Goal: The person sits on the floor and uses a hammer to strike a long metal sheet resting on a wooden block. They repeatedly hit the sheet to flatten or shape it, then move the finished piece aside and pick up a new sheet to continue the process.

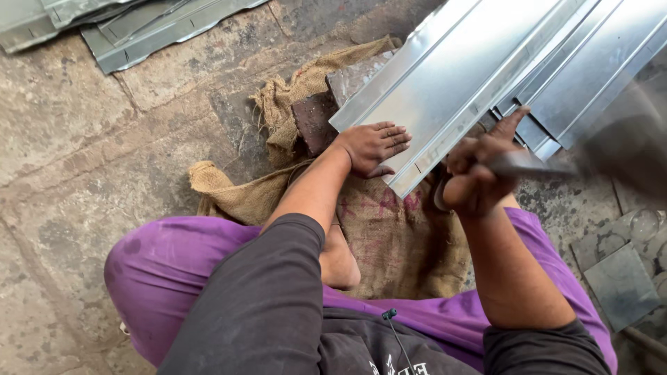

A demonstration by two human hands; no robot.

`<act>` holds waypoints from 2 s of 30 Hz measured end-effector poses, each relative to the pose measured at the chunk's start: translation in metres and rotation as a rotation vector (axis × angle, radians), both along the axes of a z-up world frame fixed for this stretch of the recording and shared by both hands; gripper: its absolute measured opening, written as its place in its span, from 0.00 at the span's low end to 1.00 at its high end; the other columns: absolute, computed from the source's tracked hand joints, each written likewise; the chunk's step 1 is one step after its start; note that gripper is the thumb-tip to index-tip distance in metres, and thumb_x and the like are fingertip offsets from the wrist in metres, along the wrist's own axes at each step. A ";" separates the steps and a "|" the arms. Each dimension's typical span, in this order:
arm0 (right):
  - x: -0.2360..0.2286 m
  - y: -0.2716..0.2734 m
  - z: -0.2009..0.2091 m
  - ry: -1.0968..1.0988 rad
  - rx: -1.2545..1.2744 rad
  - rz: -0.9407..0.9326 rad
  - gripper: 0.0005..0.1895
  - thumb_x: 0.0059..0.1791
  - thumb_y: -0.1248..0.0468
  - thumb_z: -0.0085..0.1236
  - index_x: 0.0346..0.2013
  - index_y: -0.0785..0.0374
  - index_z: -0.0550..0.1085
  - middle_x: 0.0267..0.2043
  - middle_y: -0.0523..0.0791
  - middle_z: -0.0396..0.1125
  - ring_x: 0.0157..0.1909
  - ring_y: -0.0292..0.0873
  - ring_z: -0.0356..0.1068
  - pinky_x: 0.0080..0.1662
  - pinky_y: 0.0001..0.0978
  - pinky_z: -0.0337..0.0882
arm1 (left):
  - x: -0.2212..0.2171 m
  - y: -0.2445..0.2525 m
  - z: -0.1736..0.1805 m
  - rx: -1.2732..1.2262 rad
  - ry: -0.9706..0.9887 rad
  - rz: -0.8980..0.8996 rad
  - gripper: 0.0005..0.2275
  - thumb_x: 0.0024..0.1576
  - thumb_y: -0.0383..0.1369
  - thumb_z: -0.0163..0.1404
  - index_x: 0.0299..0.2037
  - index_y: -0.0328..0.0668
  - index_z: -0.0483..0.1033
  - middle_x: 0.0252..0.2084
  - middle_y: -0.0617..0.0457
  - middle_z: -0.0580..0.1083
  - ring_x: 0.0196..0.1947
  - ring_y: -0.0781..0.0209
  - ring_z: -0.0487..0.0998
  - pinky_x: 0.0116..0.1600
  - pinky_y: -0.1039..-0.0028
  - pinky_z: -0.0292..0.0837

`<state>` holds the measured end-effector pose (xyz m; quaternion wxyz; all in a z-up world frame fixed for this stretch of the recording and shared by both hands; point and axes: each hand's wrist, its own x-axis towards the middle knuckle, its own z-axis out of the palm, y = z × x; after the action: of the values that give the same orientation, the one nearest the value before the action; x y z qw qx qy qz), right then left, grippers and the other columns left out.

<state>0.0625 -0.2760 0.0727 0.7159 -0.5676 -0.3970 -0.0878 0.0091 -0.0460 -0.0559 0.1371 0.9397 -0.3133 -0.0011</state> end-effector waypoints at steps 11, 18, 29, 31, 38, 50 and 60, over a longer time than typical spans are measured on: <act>0.022 0.038 0.011 -0.196 -0.918 -0.187 0.09 0.60 0.60 0.56 0.47 0.64 0.70 0.31 0.51 0.66 0.30 0.58 0.71 0.35 0.46 0.68 | 0.011 0.007 0.039 0.073 0.167 0.011 0.37 0.60 0.53 0.41 0.75 0.40 0.48 0.78 0.47 0.48 0.78 0.51 0.45 0.77 0.59 0.33; 0.000 0.032 0.006 0.003 -0.489 -0.047 0.19 0.56 0.52 0.53 0.51 0.66 0.70 0.31 0.46 0.68 0.27 0.42 0.67 0.34 0.38 0.71 | 0.010 0.007 0.038 0.090 0.143 0.013 0.36 0.60 0.52 0.41 0.76 0.43 0.48 0.79 0.50 0.46 0.78 0.56 0.43 0.78 0.59 0.33; 0.007 -0.004 -0.021 -0.088 -0.493 -0.141 0.12 0.59 0.60 0.49 0.49 0.67 0.68 0.34 0.47 0.64 0.30 0.49 0.63 0.37 0.42 0.67 | 0.005 -0.003 0.031 0.042 0.174 0.008 0.36 0.60 0.53 0.41 0.76 0.47 0.49 0.80 0.51 0.47 0.79 0.53 0.41 0.78 0.56 0.30; 0.003 -0.003 -0.031 0.189 0.032 0.006 0.19 0.53 0.54 0.55 0.47 0.67 0.67 0.33 0.44 0.64 0.20 0.42 0.57 0.25 0.31 0.62 | 0.006 0.002 0.032 0.059 0.130 0.031 0.35 0.60 0.52 0.41 0.76 0.47 0.50 0.80 0.52 0.47 0.79 0.54 0.41 0.78 0.57 0.30; 0.013 0.021 -0.021 -0.186 -1.324 -0.169 0.11 0.58 0.59 0.57 0.41 0.64 0.69 0.22 0.47 0.61 0.25 0.48 0.55 0.31 0.44 0.59 | 0.007 -0.004 0.049 0.194 0.240 0.059 0.34 0.62 0.55 0.39 0.75 0.49 0.50 0.79 0.55 0.47 0.79 0.54 0.41 0.80 0.57 0.28; 0.000 0.036 0.005 -0.161 -1.318 -0.099 0.13 0.55 0.58 0.56 0.46 0.64 0.70 0.27 0.57 0.70 0.31 0.65 0.71 0.33 0.53 0.66 | 0.002 -0.001 0.052 0.187 0.199 0.055 0.31 0.62 0.56 0.42 0.73 0.53 0.56 0.80 0.55 0.51 0.81 0.56 0.42 0.82 0.58 0.31; -0.008 0.017 0.006 -0.114 -0.777 -0.062 0.12 0.54 0.58 0.48 0.44 0.64 0.70 0.27 0.56 0.66 0.28 0.61 0.69 0.33 0.49 0.68 | 0.022 0.000 0.049 0.136 0.220 0.078 0.36 0.60 0.57 0.41 0.76 0.55 0.48 0.80 0.58 0.46 0.79 0.56 0.41 0.78 0.60 0.33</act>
<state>0.0549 -0.2587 0.0784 0.4215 -0.8023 -0.4224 0.0161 0.0310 -0.0456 -0.0066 0.1063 0.9526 -0.2586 -0.1200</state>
